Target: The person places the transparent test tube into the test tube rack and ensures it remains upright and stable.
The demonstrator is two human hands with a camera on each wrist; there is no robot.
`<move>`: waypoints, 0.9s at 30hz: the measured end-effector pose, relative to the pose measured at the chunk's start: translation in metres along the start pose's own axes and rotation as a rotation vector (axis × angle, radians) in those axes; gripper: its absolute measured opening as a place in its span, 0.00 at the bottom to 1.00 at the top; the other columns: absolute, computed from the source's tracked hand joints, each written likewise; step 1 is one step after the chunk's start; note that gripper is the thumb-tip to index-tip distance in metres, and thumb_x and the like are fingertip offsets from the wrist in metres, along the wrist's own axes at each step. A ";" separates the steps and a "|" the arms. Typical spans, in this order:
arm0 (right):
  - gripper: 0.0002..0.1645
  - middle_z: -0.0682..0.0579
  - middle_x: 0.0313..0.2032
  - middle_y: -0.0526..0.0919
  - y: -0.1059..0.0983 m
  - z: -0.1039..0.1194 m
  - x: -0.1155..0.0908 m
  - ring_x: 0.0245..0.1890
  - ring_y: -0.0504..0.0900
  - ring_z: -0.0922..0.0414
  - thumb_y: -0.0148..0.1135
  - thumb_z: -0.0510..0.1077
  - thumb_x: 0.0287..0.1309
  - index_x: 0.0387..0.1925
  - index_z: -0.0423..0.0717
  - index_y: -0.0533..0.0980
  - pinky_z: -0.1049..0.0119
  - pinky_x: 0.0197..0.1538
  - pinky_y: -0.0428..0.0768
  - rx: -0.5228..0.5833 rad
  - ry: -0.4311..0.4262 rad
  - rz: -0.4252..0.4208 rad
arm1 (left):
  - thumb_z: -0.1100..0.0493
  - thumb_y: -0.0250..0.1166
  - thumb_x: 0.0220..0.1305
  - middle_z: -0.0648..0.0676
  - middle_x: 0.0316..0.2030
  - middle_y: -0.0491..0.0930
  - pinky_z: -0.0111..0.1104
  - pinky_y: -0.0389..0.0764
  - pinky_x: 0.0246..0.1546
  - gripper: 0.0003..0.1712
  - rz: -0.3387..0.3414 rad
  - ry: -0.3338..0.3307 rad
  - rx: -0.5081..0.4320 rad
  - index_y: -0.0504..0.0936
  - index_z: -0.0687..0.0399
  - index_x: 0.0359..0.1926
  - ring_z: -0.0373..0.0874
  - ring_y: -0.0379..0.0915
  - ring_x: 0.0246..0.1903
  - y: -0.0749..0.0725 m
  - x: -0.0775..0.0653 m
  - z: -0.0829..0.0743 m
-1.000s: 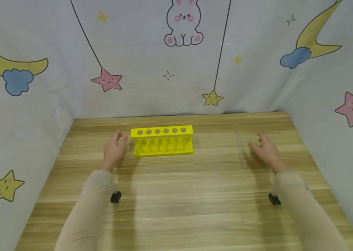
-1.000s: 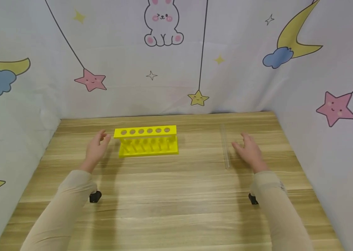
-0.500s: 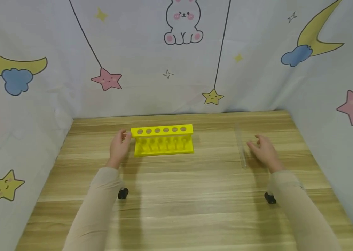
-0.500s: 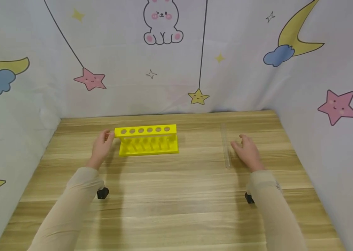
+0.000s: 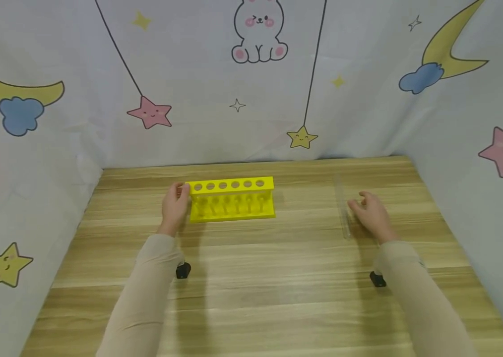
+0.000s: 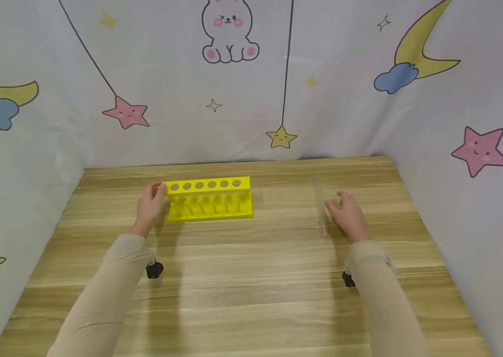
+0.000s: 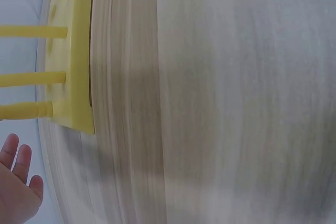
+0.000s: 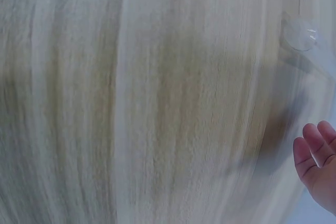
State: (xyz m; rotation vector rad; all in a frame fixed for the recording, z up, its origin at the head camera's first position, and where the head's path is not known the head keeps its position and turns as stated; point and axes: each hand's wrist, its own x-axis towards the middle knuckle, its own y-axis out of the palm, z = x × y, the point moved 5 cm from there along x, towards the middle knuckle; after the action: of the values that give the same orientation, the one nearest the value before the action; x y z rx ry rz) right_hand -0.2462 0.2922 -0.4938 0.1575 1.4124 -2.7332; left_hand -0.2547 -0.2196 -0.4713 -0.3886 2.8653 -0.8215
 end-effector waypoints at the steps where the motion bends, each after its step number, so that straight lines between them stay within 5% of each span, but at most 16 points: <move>1: 0.41 0.29 0.50 0.65 0.000 0.000 0.001 0.50 0.65 0.36 0.42 0.60 0.61 0.60 0.31 0.54 0.42 0.51 0.65 0.001 -0.001 -0.001 | 0.42 0.44 0.64 0.64 0.54 0.68 0.44 0.63 0.57 0.30 -0.005 -0.002 -0.008 0.63 0.58 0.57 0.56 0.64 0.55 0.001 0.000 -0.001; 15: 0.39 0.29 0.48 0.68 0.004 0.006 0.010 0.49 0.68 0.37 0.45 0.59 0.60 0.59 0.29 0.57 0.44 0.49 0.66 -0.008 0.002 -0.039 | 0.35 0.41 0.61 0.62 0.57 0.65 0.45 0.64 0.57 0.36 0.023 -0.033 -0.060 0.60 0.55 0.60 0.54 0.60 0.57 0.007 0.001 -0.006; 27: 0.38 0.31 0.44 0.72 0.005 0.016 0.017 0.45 0.71 0.39 0.46 0.58 0.59 0.58 0.31 0.59 0.47 0.46 0.70 -0.021 0.035 -0.042 | 0.39 0.42 0.64 0.61 0.61 0.62 0.47 0.59 0.59 0.30 0.009 -0.034 -0.073 0.63 0.54 0.58 0.55 0.56 0.60 0.012 0.004 -0.008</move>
State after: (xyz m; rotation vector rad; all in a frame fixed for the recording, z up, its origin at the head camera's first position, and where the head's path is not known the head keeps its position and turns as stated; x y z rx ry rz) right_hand -0.2631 0.2759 -0.4906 0.1770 1.4692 -2.7611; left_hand -0.2622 -0.2070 -0.4709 -0.3940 2.8696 -0.7037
